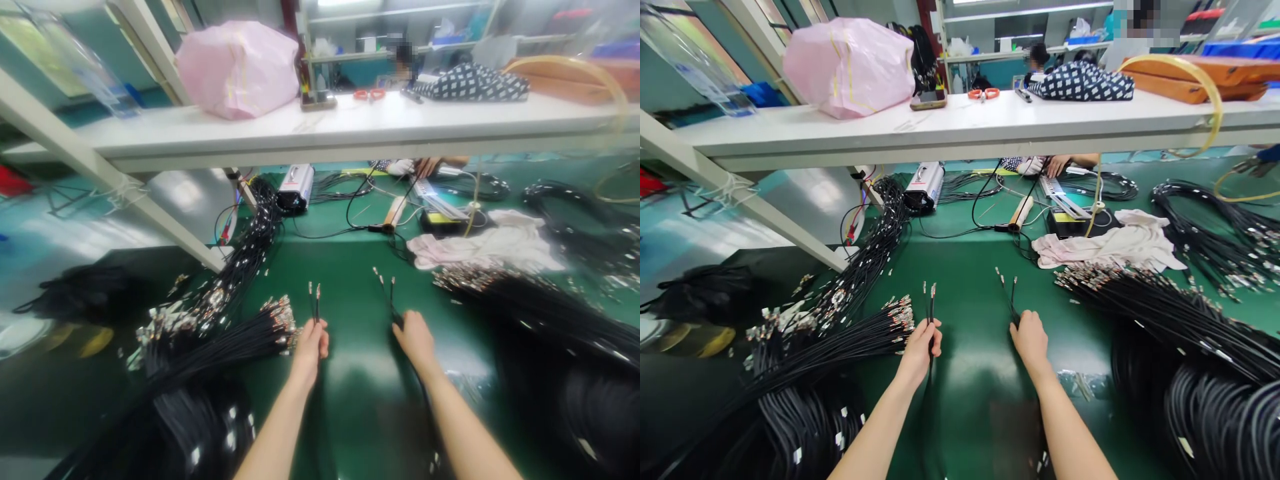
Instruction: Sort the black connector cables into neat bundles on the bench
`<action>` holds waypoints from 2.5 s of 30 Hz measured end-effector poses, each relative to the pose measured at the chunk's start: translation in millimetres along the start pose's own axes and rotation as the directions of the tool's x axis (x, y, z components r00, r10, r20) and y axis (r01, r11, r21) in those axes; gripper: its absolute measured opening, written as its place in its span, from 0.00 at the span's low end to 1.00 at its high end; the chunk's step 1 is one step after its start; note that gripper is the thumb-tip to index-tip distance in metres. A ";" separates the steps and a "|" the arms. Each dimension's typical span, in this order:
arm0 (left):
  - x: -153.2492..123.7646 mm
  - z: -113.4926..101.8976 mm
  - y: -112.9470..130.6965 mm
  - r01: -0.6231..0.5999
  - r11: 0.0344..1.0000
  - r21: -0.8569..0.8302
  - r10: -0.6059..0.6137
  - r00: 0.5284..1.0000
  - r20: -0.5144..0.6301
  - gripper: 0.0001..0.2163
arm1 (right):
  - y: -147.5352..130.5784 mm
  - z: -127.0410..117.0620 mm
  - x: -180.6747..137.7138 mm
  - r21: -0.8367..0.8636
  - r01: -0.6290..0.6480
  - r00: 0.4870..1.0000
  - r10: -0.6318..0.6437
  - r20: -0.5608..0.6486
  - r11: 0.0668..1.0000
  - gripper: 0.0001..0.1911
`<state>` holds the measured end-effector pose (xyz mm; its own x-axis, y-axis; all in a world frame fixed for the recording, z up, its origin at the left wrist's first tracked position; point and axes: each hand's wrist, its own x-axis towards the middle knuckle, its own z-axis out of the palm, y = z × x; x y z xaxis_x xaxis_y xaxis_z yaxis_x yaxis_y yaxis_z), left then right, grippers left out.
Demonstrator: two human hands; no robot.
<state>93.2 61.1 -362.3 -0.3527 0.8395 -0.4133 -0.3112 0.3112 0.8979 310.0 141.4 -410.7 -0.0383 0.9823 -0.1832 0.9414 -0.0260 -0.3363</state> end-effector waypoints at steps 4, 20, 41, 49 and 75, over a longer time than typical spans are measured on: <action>2.9 8.6 -2.3 0.061 0.997 -0.036 -0.059 0.997 0.047 0.19 | 5.0 6.5 4.2 -0.042 -0.043 0.998 0.045 0.050 0.998 0.08; 4.9 53.0 -18.1 0.135 0.985 0.107 -0.148 0.981 0.125 0.16 | -0.6 19.5 -27.1 0.009 -0.059 0.994 0.060 -0.089 0.998 0.10; -76.1 71.4 132.9 -0.592 0.761 0.267 0.338 0.712 0.616 0.14 | -65.4 -184.6 -88.7 0.796 0.436 0.896 -0.116 -0.429 0.419 0.16; -116.3 73.6 156.0 -0.487 0.821 0.298 -0.034 0.480 0.877 0.11 | -73.5 -284.4 -88.3 0.787 0.513 0.694 -0.705 -0.144 0.344 0.26; -95.2 122.0 132.9 -0.469 0.787 0.401 -0.082 0.565 0.821 0.09 | -80.3 -290.1 -95.6 0.035 0.724 0.685 -0.725 0.071 0.689 0.14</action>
<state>193.1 76.9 -185.1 0.5502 0.8148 -0.1826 0.2742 0.0302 0.9612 335.2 103.4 -98.1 -0.7324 0.6789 0.0524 0.6085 0.6871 -0.3969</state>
